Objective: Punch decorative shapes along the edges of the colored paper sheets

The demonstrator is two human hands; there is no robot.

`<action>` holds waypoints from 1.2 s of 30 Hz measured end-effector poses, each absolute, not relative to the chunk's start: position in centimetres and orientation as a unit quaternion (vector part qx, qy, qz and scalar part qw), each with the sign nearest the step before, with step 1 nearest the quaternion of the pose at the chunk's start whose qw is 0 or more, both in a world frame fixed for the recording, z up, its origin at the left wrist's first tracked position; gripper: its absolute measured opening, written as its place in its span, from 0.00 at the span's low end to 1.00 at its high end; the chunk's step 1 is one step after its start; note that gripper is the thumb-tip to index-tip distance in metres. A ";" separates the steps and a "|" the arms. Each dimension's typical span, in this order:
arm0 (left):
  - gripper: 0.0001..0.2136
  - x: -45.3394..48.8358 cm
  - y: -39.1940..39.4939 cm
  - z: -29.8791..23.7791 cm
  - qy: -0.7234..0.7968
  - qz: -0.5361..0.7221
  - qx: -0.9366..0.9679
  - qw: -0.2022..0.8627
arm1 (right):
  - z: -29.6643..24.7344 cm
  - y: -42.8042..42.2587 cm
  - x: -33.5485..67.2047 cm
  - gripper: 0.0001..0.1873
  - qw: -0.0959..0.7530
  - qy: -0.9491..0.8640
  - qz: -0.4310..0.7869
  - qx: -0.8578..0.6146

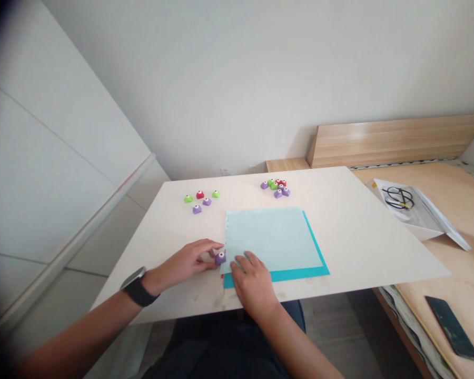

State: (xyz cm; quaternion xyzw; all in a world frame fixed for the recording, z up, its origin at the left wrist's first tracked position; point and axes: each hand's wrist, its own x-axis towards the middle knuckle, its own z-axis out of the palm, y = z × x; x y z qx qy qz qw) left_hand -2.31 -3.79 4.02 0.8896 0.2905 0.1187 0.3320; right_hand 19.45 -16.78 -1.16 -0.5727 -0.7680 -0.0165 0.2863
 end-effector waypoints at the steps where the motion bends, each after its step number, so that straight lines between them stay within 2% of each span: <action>1: 0.19 -2.4 -3.9 4.1 0.293 0.117 0.890 0.329 | -1.3 -16.9 19.5 0.15 0.282 -0.770 -0.017 -0.572; 9: 0.11 -1.9 -5.5 4.7 0.346 0.133 0.872 0.319 | -1.9 -17.0 19.8 0.21 0.273 -0.782 -0.026 -0.559; 17: 0.11 -1.8 -5.2 4.3 0.328 0.134 0.873 0.334 | -1.7 -17.1 19.8 0.23 0.261 -0.784 -0.016 -0.563; 28: 0.14 -2.7 -5.3 2.9 0.268 0.173 0.926 0.204 | -1.2 -17.1 19.7 0.18 0.279 -0.776 -0.010 -0.566; 36: 0.15 -2.5 -5.6 3.1 0.234 0.168 0.934 0.210 | -0.7 -16.8 19.5 0.19 0.288 -0.789 0.015 -0.542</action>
